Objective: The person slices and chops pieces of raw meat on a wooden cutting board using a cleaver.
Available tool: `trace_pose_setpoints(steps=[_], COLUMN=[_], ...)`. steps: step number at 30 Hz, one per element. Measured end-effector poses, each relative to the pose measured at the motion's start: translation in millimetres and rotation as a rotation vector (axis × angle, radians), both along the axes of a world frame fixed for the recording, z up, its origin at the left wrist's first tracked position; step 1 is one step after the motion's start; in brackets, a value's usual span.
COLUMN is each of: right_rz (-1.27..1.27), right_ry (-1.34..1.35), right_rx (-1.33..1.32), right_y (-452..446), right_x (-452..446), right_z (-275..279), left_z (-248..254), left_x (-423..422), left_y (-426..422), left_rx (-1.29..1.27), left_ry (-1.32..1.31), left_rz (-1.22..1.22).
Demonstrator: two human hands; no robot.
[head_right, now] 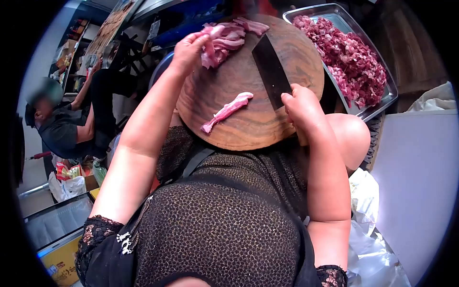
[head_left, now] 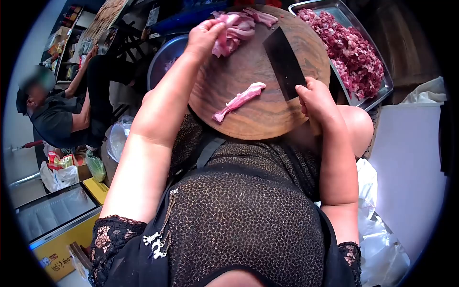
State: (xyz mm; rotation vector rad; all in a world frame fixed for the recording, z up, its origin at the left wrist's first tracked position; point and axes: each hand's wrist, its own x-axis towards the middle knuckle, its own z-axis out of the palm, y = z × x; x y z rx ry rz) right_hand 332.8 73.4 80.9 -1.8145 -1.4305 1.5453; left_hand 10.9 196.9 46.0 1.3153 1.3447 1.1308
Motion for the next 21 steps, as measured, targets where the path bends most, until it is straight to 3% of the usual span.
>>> trace_pose_setpoints(steps=[5,9,13,17,18,19,21], right_rz=[-0.009,0.009,0.021,0.025,0.025,0.027,0.019], right_ry=[0.001,0.008,0.003,0.02,0.019,0.012,-0.001], right_rx=[-0.027,-0.017,-0.012,0.002,0.002,-0.001,-0.017], right_y=[1.4,0.4,1.0,0.4,0.2,0.4,-1.9], right_x=[-0.5,-0.9,2.1,2.2,1.7,1.5,2.6], right_z=[2.6,3.6,-4.4,-3.6,-2.9,-1.7,-3.1], left_z=[54.4,83.9,104.0,28.7,-16.7,-36.8,-15.8], left_x=[-6.5,-23.8,-2.6,18.1,11.9,5.4,13.6], left_y=[-18.3,-22.6,-62.4,-94.1,-97.4,-94.9,-99.0], left_rx=[0.103,0.179,0.06,-0.382,-0.333,-0.387,-0.471], left_ry=[-0.32,-0.238,-0.201,0.183,0.453,0.39,0.413], left_rz=[0.007,-0.003,-0.286,-0.424,-0.414,-0.429,-0.386])
